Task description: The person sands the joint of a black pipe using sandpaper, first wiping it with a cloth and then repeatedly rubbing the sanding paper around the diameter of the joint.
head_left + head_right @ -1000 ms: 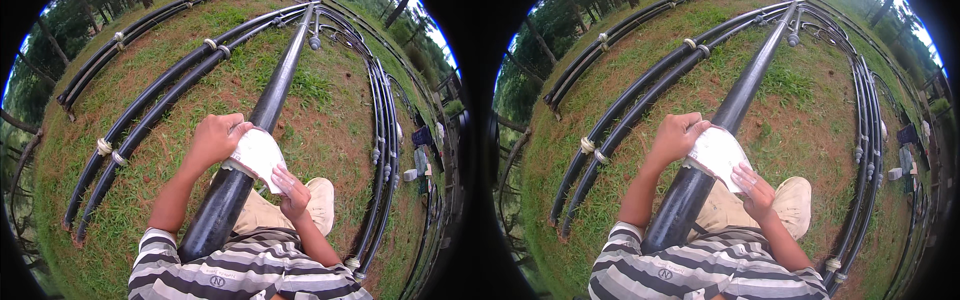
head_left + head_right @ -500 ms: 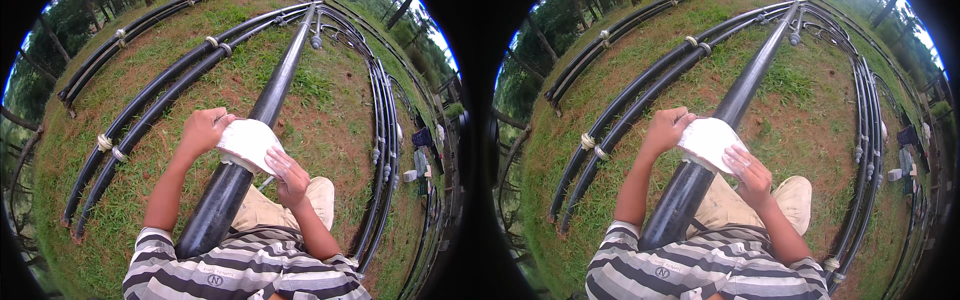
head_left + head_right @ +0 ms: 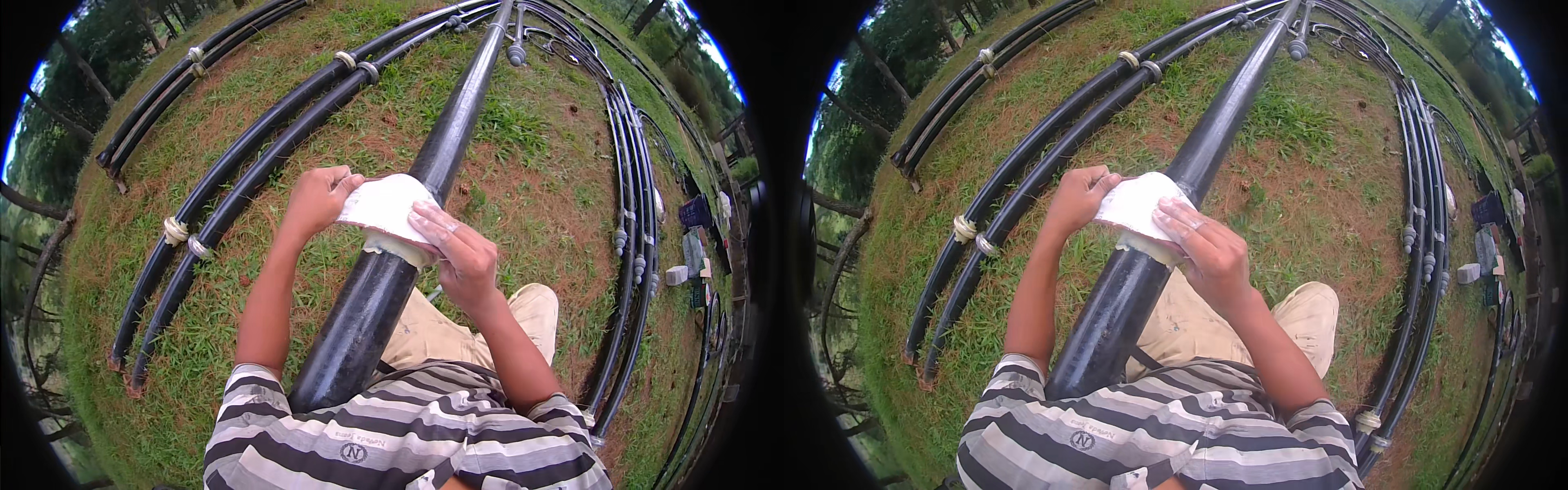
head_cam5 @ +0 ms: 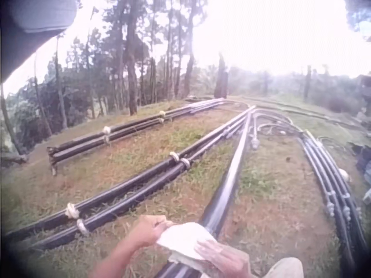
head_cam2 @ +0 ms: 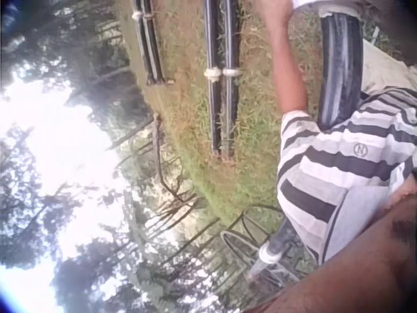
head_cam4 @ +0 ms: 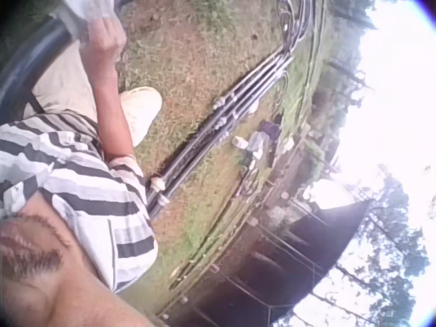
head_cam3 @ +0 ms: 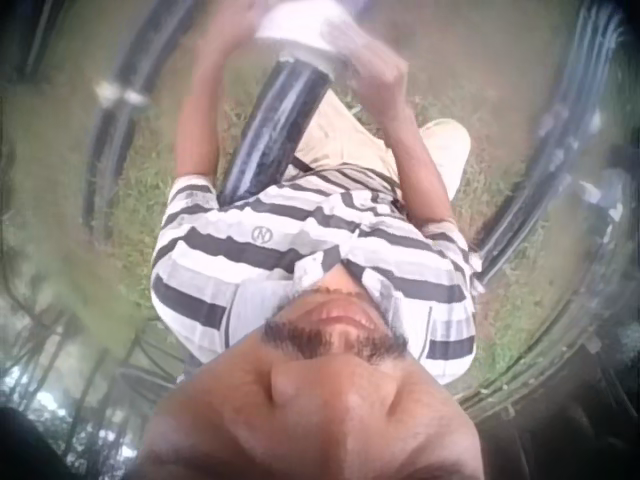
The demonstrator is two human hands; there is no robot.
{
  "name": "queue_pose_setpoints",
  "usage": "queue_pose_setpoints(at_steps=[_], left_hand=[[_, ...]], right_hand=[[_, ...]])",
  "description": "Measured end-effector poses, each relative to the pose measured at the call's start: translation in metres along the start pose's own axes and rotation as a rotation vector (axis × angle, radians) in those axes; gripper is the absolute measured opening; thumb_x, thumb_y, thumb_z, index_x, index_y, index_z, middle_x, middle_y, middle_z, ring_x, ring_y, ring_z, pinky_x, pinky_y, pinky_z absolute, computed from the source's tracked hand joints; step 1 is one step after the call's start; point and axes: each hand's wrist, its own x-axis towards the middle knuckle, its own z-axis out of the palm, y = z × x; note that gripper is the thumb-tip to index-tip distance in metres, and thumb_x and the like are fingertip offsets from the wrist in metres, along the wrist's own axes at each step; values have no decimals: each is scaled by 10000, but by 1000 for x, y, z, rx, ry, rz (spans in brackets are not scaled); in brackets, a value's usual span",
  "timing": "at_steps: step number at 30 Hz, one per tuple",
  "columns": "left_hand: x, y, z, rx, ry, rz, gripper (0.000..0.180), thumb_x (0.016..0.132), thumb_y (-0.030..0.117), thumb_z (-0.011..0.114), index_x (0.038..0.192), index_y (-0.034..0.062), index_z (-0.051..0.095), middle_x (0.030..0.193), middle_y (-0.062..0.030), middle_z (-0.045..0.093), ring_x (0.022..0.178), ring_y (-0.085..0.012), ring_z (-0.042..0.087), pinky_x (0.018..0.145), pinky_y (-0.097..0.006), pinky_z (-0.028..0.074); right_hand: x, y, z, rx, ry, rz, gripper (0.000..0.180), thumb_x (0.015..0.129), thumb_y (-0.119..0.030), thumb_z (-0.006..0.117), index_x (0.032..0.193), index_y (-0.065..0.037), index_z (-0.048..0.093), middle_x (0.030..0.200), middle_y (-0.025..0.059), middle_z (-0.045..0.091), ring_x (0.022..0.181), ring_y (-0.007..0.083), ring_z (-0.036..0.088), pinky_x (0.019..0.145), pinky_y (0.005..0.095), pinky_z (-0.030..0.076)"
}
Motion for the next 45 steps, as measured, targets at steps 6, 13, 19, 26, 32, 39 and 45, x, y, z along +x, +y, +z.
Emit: queue_pose_setpoints(at_steps=[6,13,19,26,32,39,45], left_hand=[[-18,85,7,195,41,215,376,995,395,701,830,57,689,662,-187,606,618,-360,602,611,-449,448],[0,-2,-10,99,-10,-45,359,1011,442,655,883,115,726,733,-168,696,723,-383,704,661,-512,515],[-18,77,11,143,109,211,409,1012,381,683,792,36,660,606,-165,573,547,-308,561,573,-440,424],[-20,-3,1,-20,44,2,399,1029,366,668,802,38,666,627,-140,601,583,-267,585,580,-445,439],[-6,77,-7,210,62,217,383,1009,320,716,794,8,655,609,-85,557,590,-123,516,577,-363,422],[44,58,-59,-324,173,101,357,1023,306,726,820,13,708,628,-22,606,592,-82,493,563,-322,396],[36,49,-40,-534,109,98,373,1043,305,714,808,16,694,673,12,641,615,-44,505,556,-293,395]], right_hand=[[-91,11,-11,-25,134,91,298,870,4,741,1165,6,780,1199,202,771,1209,361,725,1023,447,589],[-2,2,3,53,33,90,432,793,100,724,1211,2,762,1266,186,752,1229,342,715,1031,432,585],[-93,10,-14,-47,92,81,324,870,18,708,1186,0,779,1185,189,779,1213,365,721,1044,447,579],[-23,2,5,44,101,52,371,816,93,708,1162,-16,784,1180,190,780,1234,366,713,1022,455,590],[-73,15,-24,-22,83,74,309,850,102,705,1130,1,787,1140,195,788,1165,374,745,981,440,609],[70,-7,-52,20,205,-95,291,892,41,734,1180,7,761,1132,161,795,1110,332,763,974,407,596],[56,-12,-67,7,-53,-49,408,876,-89,826,1253,28,723,1177,178,791,1135,319,763,1030,406,572]])
